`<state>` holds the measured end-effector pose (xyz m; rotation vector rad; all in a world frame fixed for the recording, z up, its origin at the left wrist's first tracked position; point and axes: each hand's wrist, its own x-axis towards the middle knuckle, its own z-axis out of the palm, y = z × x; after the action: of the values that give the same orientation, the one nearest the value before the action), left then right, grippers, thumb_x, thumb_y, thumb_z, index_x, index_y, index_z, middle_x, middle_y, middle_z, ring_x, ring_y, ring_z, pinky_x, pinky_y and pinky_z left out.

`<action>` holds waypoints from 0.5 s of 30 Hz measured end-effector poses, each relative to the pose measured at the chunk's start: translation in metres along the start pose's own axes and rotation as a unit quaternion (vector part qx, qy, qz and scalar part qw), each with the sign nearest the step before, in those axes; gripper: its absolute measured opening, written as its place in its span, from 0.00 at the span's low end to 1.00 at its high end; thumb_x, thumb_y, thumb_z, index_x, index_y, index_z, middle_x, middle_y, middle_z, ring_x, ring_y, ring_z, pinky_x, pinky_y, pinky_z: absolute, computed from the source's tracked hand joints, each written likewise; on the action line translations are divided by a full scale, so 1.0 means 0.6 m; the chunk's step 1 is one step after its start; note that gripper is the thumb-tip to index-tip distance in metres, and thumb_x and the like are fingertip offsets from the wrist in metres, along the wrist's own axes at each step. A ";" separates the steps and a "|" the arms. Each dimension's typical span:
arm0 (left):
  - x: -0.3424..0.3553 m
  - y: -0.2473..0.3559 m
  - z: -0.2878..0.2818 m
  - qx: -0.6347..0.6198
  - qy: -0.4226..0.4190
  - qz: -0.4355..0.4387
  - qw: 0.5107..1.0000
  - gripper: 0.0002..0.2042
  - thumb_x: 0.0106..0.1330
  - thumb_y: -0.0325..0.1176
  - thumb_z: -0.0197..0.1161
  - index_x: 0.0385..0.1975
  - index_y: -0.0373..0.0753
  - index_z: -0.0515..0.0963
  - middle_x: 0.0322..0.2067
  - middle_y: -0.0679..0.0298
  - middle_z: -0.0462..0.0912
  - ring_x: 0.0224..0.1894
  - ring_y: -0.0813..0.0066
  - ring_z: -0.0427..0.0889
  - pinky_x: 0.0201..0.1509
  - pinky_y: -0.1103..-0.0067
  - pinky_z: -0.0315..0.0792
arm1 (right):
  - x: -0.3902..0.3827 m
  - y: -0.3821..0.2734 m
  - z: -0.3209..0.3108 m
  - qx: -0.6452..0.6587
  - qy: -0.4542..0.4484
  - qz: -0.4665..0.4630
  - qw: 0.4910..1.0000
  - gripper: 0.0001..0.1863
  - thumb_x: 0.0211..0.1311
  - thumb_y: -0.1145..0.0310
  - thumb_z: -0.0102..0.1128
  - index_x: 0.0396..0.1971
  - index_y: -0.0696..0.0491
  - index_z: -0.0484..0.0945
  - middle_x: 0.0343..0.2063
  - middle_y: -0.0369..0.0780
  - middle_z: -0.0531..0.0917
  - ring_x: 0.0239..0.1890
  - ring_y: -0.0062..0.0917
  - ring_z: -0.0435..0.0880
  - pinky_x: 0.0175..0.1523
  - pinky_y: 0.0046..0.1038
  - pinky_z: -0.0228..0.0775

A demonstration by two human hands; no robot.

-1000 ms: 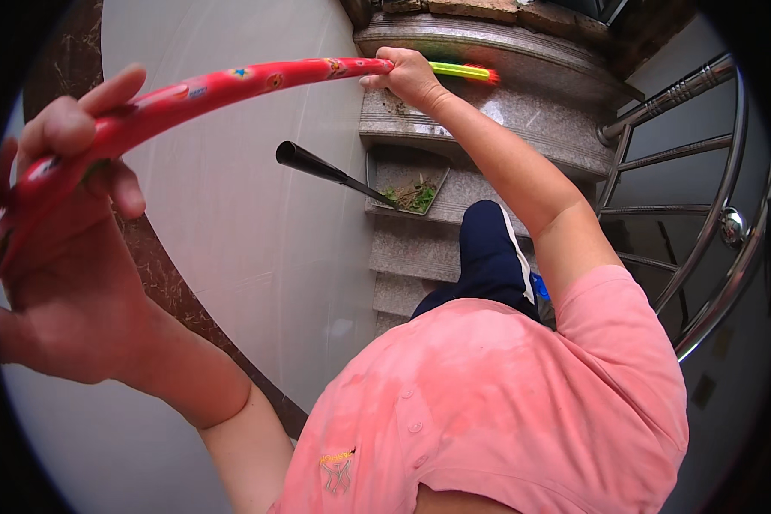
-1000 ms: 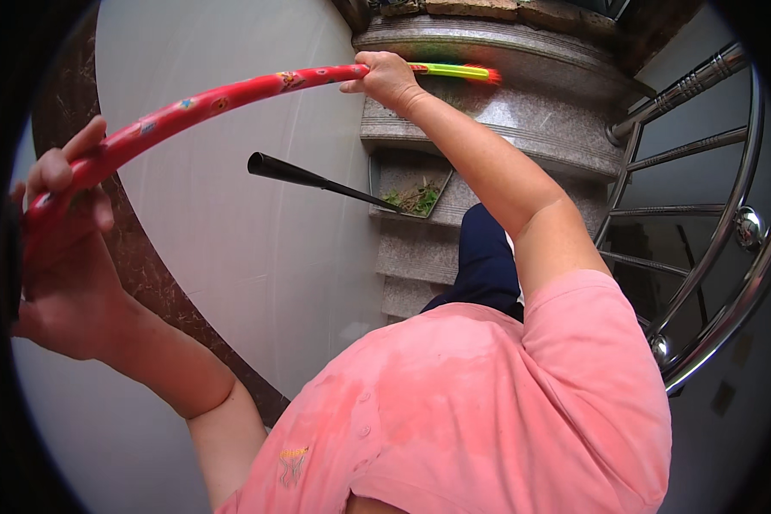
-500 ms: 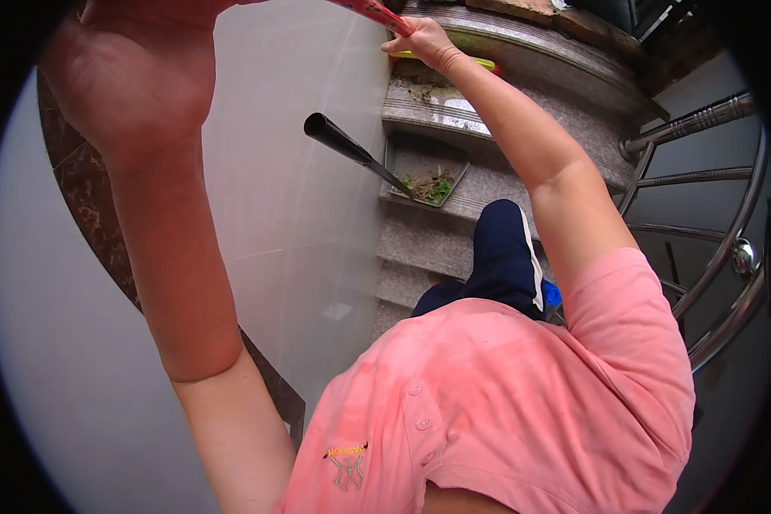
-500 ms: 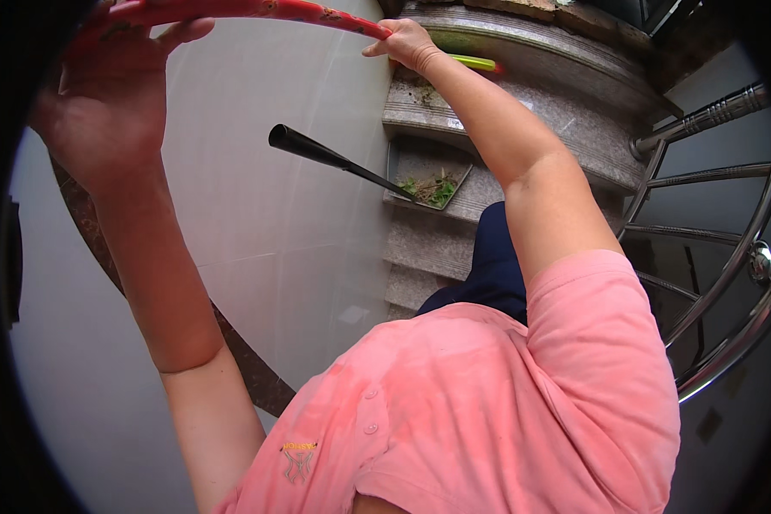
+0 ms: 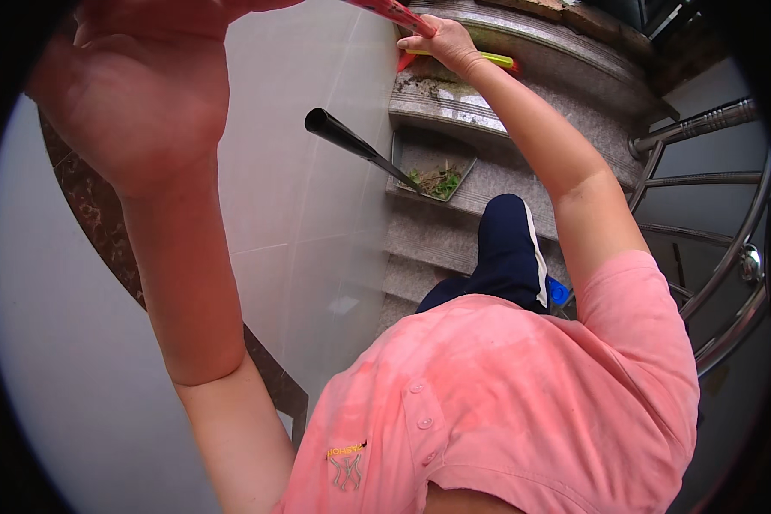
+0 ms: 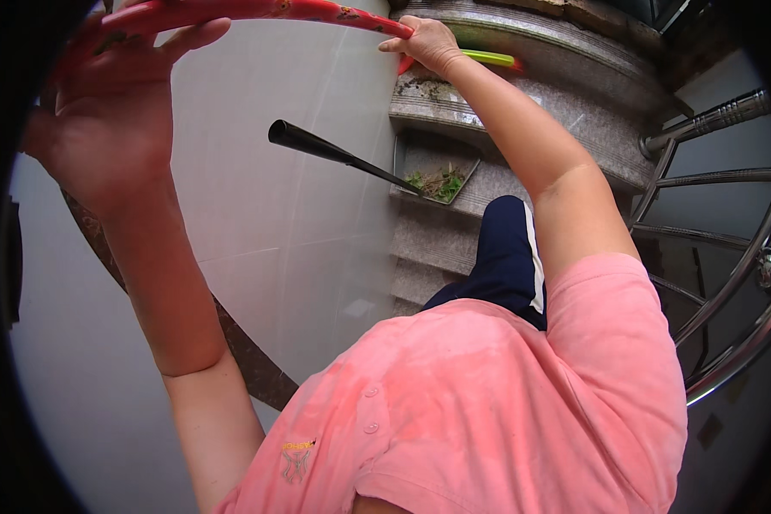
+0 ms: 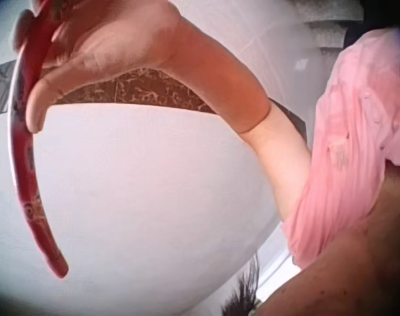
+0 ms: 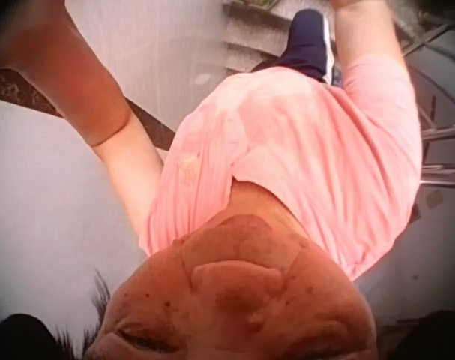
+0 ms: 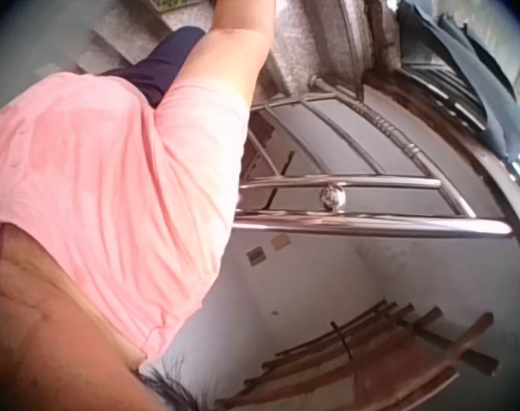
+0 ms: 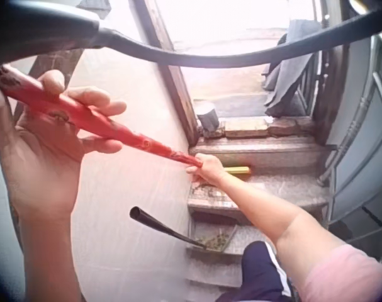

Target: The person sweeps debris from granite stairs into a dustpan using a broom and then proceeds to sweep further down the staircase.

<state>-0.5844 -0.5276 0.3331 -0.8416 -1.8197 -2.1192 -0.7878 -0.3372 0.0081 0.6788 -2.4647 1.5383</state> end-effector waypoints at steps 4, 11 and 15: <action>-0.006 -0.005 -0.014 0.008 0.031 -0.016 0.999 0.37 0.70 0.59 0.33 0.48 0.25 0.75 0.51 0.33 0.74 0.59 0.28 0.68 0.56 0.47 0.70 | 0.010 -0.008 0.067 0.162 -0.100 0.092 0.977 0.17 0.50 0.53 0.71 0.34 0.50 0.82 0.19 0.38 0.81 0.15 0.24 0.80 0.27 0.28 0.76; -0.029 0.065 -0.005 -0.097 0.015 -0.129 0.987 0.37 0.71 0.58 0.32 0.46 0.22 0.74 0.50 0.28 0.72 0.59 0.23 0.65 0.58 0.44 0.67 | -0.027 -0.039 0.058 0.067 -0.229 0.065 0.969 0.20 0.40 0.54 0.74 0.25 0.54 0.80 0.18 0.40 0.75 0.27 0.31 0.73 0.38 0.34 0.64; -0.053 0.112 0.021 -0.094 0.010 -0.143 0.985 0.36 0.72 0.57 0.31 0.46 0.22 0.72 0.50 0.27 0.72 0.59 0.20 0.64 0.59 0.44 0.67 | -0.058 -0.095 0.048 0.093 -0.292 0.085 0.948 0.19 0.40 0.64 0.74 0.12 0.51 0.68 0.13 0.30 0.69 0.18 0.17 0.65 0.25 0.24 0.56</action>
<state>-0.5206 -0.5357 0.3723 -0.6243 -1.8471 -2.4980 -0.7280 -0.3732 0.0286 1.1187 -2.8735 1.8701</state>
